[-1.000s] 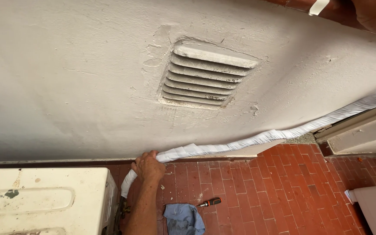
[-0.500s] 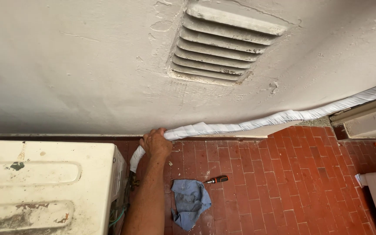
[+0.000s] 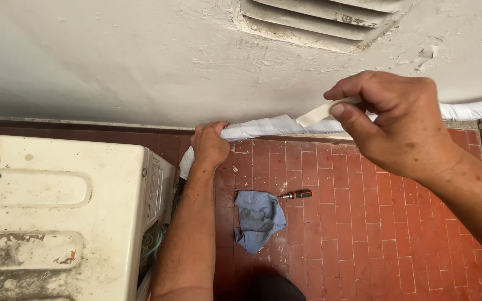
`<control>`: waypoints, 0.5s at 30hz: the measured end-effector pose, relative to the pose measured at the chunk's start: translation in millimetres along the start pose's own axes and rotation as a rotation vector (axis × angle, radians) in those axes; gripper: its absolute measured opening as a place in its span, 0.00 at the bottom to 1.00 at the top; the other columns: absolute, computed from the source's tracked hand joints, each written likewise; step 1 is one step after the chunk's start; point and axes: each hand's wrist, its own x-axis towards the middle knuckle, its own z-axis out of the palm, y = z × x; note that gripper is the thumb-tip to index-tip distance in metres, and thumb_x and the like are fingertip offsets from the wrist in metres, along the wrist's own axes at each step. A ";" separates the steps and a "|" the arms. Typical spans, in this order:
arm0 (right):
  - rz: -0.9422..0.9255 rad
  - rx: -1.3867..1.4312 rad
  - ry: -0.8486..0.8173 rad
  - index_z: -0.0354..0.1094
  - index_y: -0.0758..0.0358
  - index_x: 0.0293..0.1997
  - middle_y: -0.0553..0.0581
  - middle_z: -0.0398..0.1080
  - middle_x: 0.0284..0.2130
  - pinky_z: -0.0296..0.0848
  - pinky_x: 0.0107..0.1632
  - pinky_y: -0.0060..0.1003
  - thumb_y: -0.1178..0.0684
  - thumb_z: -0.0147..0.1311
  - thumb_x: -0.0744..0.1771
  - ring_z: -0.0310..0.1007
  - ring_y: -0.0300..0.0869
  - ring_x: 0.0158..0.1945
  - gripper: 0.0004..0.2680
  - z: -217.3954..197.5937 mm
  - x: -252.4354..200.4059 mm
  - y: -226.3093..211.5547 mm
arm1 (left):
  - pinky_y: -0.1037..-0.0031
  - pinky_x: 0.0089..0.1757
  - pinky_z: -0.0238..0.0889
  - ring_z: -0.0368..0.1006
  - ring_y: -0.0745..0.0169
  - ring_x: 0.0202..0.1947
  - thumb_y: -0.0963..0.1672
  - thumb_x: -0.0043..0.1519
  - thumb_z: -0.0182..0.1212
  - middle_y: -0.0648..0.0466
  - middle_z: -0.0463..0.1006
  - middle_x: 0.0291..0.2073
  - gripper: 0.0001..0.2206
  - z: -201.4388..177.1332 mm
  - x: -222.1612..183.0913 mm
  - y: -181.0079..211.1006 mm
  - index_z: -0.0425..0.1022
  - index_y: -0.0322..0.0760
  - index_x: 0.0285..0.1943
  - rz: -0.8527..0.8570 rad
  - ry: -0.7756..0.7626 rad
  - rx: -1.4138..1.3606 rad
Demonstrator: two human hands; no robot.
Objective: Wrapping insulation tape around the copper pipes of an outdoor air conditioning unit
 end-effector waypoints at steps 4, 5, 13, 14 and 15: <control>0.440 0.512 -0.036 0.76 0.65 0.46 0.55 0.75 0.31 0.75 0.35 0.32 0.62 0.60 0.67 0.72 0.37 0.32 0.05 128.8 -19.1 25.5 | 0.60 0.58 0.56 0.64 0.49 0.61 0.37 0.53 0.52 0.61 0.80 0.52 0.27 -12.4 -12.5 4.4 0.78 0.59 0.61 0.014 -0.052 -0.062; 0.631 0.756 -0.011 0.77 0.65 0.44 0.56 0.73 0.25 0.75 0.30 0.31 0.64 0.62 0.65 0.69 0.34 0.27 0.06 159.9 -28.5 30.6 | 0.59 0.59 0.58 0.66 0.47 0.61 0.41 0.57 0.53 0.59 0.80 0.51 0.21 -15.4 -15.0 5.4 0.79 0.58 0.58 0.022 -0.026 -0.103; 1.395 1.305 0.135 0.73 0.66 0.42 0.54 0.69 0.28 0.77 0.27 0.31 0.60 0.60 0.66 0.74 0.38 0.28 0.04 332.8 -105.5 27.2 | 0.56 0.62 0.52 0.65 0.52 0.63 0.41 0.51 0.57 0.61 0.79 0.50 0.23 -14.6 -14.9 9.4 0.78 0.56 0.57 0.006 -0.009 -0.113; 1.460 1.221 0.167 0.74 0.63 0.43 0.51 0.64 0.29 0.75 0.28 0.30 0.57 0.60 0.67 0.70 0.36 0.30 0.04 351.8 -111.9 33.0 | 0.56 0.63 0.51 0.65 0.51 0.63 0.40 0.50 0.57 0.60 0.80 0.50 0.24 -13.6 -16.1 10.1 0.78 0.54 0.57 0.010 0.003 -0.140; 1.468 1.227 0.166 0.74 0.63 0.43 0.51 0.64 0.29 0.75 0.28 0.30 0.57 0.60 0.67 0.70 0.36 0.30 0.04 356.9 -106.6 33.4 | 0.56 0.63 0.51 0.65 0.51 0.63 0.40 0.50 0.57 0.60 0.80 0.50 0.24 -11.7 -15.8 8.7 0.78 0.54 0.57 0.007 -0.004 -0.134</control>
